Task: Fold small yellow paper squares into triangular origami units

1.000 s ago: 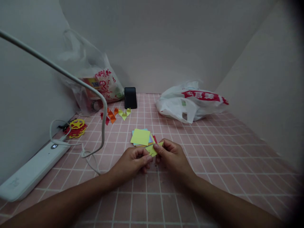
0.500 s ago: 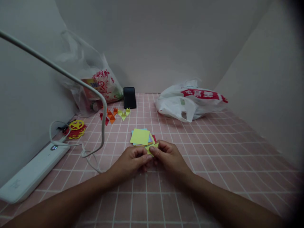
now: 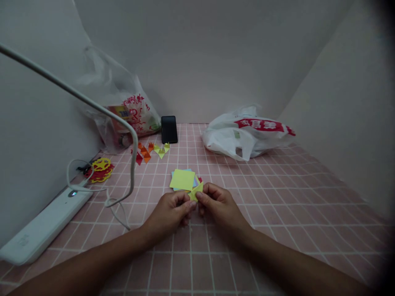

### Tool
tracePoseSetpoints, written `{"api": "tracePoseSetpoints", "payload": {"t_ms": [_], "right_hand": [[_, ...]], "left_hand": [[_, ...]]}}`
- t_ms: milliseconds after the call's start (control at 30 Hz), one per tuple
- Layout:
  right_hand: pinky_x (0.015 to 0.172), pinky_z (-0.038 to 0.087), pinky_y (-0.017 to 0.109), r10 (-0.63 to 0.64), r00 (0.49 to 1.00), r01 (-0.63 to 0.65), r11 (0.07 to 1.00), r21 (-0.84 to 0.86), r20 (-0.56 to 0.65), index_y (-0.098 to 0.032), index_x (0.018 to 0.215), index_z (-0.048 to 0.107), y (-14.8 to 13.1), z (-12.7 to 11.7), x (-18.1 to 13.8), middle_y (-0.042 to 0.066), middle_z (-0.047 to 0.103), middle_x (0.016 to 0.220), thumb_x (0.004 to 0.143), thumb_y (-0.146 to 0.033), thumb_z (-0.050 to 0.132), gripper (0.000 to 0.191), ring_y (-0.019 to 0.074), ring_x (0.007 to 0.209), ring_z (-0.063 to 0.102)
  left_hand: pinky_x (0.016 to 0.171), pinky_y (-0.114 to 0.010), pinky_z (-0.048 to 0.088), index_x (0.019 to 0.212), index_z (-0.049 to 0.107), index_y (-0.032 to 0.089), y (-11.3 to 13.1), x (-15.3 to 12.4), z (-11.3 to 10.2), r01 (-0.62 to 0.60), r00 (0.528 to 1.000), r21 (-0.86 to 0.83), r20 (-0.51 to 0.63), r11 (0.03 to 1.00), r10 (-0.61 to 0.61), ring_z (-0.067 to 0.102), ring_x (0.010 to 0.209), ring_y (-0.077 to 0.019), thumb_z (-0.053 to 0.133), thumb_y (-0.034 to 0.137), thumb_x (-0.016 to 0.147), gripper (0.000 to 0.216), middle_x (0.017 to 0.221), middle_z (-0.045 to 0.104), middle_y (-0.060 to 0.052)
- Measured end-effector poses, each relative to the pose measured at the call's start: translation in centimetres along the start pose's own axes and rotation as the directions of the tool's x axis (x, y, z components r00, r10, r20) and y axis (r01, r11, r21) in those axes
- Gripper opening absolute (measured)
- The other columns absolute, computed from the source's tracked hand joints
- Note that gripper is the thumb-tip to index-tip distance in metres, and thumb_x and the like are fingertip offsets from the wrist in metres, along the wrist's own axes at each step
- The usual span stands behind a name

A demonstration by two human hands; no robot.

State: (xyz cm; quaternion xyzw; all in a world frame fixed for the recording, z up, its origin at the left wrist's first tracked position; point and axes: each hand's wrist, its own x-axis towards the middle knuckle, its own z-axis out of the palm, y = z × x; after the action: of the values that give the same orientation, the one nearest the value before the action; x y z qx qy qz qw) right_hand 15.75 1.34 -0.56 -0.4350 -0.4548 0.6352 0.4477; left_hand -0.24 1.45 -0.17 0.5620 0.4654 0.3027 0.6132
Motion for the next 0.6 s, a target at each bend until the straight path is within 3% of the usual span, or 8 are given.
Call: {"api": "tracePoseSetpoints", "payload": {"t_ms": [67, 233, 400, 600], "right_hand": [[0.047, 0.032, 0.022, -0.002, 1.000, 0.002, 1.000, -0.004, -0.014, -0.019, 0.066, 0.049, -0.13, -0.05, 0.09, -0.005, 0.053, 0.050, 0.078, -0.040, 0.068, 0.031, 0.0079, 0.045, 0.044], [0.046, 0.030, 0.021, -0.028, 1.000, 0.028, 0.998, -0.062, 0.002, -0.019, 0.066, 0.050, 0.14, -0.17, 0.26, -0.006, 0.052, 0.050, 0.079, -0.039, 0.067, 0.029, 0.0078, 0.044, 0.043], [0.048, 0.033, 0.022, -0.048, 0.998, 0.049, 0.998, -0.034, 0.033, -0.019, 0.068, 0.050, 0.56, -0.08, 0.39, -0.006, 0.053, 0.054, 0.078, -0.036, 0.068, 0.027, 0.0085, 0.047, 0.046], [0.055, 0.040, 0.023, -0.101, 0.994, 0.097, 0.991, 0.093, 0.034, -0.021, 0.082, 0.051, 0.65, 0.11, 0.52, -0.006, 0.055, 0.064, 0.076, -0.026, 0.070, 0.021, 0.0098, 0.056, 0.053]], "left_hand": [[0.051, -0.022, 0.037, 0.071, 0.055, 0.016, 0.12, 0.15, -0.28, -0.028, 1.000, -0.013, -0.002, 1.000, 0.028, 0.047, 0.050, -0.0092, 0.063, 0.038, 0.078, 0.024, 0.057, 0.053, 0.004], [0.065, -0.024, 0.044, 0.088, 0.060, 0.017, 0.46, 0.37, -0.76, -0.200, 0.963, -0.080, -0.198, 0.977, 0.181, 0.055, 0.071, -0.0124, 0.072, 0.029, 0.073, 0.023, 0.078, 0.059, 0.001], [0.061, -0.024, 0.043, 0.080, 0.059, 0.015, 0.48, 0.25, -0.69, -0.204, 0.965, -0.089, -0.186, 0.975, 0.185, 0.053, 0.063, -0.0111, 0.070, 0.028, 0.074, 0.017, 0.070, 0.058, 0.002], [0.059, -0.023, 0.043, 0.083, 0.058, 0.016, 0.43, 0.34, -0.53, -0.215, 0.957, -0.106, -0.223, 0.971, 0.187, 0.053, 0.060, -0.0101, 0.068, 0.025, 0.073, 0.016, 0.069, 0.057, 0.003]]}}
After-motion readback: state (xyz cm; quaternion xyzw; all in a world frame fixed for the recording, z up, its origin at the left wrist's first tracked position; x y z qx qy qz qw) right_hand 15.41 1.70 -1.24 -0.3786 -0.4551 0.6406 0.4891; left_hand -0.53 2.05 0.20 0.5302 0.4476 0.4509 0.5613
